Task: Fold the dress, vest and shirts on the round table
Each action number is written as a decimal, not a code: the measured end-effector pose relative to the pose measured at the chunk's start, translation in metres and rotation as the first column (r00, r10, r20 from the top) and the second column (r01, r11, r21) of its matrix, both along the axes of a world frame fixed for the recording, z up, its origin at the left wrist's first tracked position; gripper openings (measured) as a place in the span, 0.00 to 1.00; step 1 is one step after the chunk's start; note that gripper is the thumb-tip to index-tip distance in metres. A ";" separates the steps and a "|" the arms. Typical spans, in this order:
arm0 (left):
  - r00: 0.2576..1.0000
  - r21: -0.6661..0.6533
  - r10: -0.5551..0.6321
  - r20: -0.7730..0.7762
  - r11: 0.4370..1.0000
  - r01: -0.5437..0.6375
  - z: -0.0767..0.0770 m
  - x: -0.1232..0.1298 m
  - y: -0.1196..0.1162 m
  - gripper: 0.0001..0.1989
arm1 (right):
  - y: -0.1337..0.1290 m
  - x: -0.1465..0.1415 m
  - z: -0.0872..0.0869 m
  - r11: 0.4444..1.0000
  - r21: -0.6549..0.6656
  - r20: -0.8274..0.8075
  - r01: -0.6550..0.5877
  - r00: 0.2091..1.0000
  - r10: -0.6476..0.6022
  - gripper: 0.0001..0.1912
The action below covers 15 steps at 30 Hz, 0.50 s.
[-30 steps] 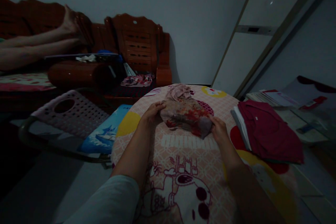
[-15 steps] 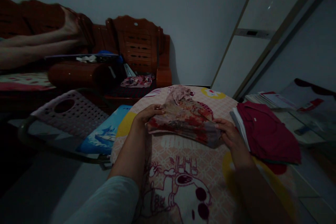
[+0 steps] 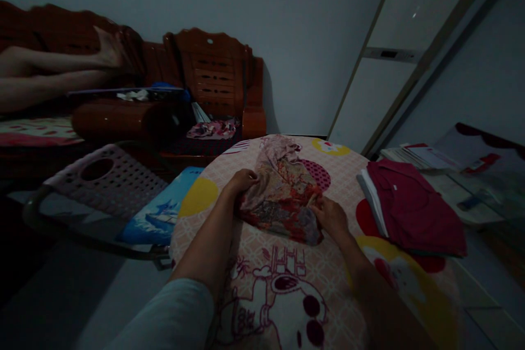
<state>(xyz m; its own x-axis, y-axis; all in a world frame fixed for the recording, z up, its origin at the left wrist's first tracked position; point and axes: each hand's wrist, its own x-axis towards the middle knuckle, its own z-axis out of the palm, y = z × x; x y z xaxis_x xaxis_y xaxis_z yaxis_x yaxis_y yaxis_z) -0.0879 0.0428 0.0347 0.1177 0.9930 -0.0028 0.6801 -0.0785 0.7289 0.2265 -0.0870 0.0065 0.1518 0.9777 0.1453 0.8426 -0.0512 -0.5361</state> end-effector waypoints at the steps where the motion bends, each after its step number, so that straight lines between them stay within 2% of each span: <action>1: 1.000 0.043 -0.004 -0.027 0.999 0.006 0.000 0.009 -0.002 0.06 | -0.001 -0.003 -0.001 1.000 0.013 0.036 -0.006 0.999 0.006 0.10; 3: 0.998 0.098 0.016 -0.060 0.995 -0.010 -0.002 0.026 -0.006 0.08 | -0.001 -0.009 -0.003 0.999 0.026 -0.014 -0.030 0.999 0.030 0.09; 6: 0.998 0.117 0.060 -0.029 0.992 -0.056 -0.006 0.044 -0.011 0.10 | 0.001 -0.010 -0.003 0.995 0.082 -0.259 -0.059 0.963 0.078 0.08; 8: 0.998 0.089 0.052 0.042 0.994 -0.056 -0.006 0.044 -0.011 0.11 | 0.003 -0.003 0.000 0.995 0.094 -0.454 -0.037 0.888 0.076 0.09; 10: 0.992 0.039 0.034 0.118 0.998 -0.039 -0.003 0.030 -0.007 0.12 | 0.003 0.012 0.006 0.997 0.072 -0.582 0.040 0.813 0.010 0.10; 12: 0.985 -0.020 0.049 0.165 0.999 -0.046 0.001 0.004 -0.002 0.13 | 0.002 0.034 0.013 0.986 0.059 -0.580 0.159 0.809 -0.096 0.12; 14: 0.984 -0.095 0.125 0.128 0.989 -0.113 0.005 -0.026 0.001 0.13 | -0.002 0.058 0.019 0.959 0.088 -0.444 0.269 0.873 -0.204 0.11; 15: 0.983 -0.095 0.158 0.097 0.984 -0.149 0.006 -0.041 0.001 0.13 | -0.005 0.070 0.021 0.946 0.104 -0.321 0.306 0.911 -0.259 0.11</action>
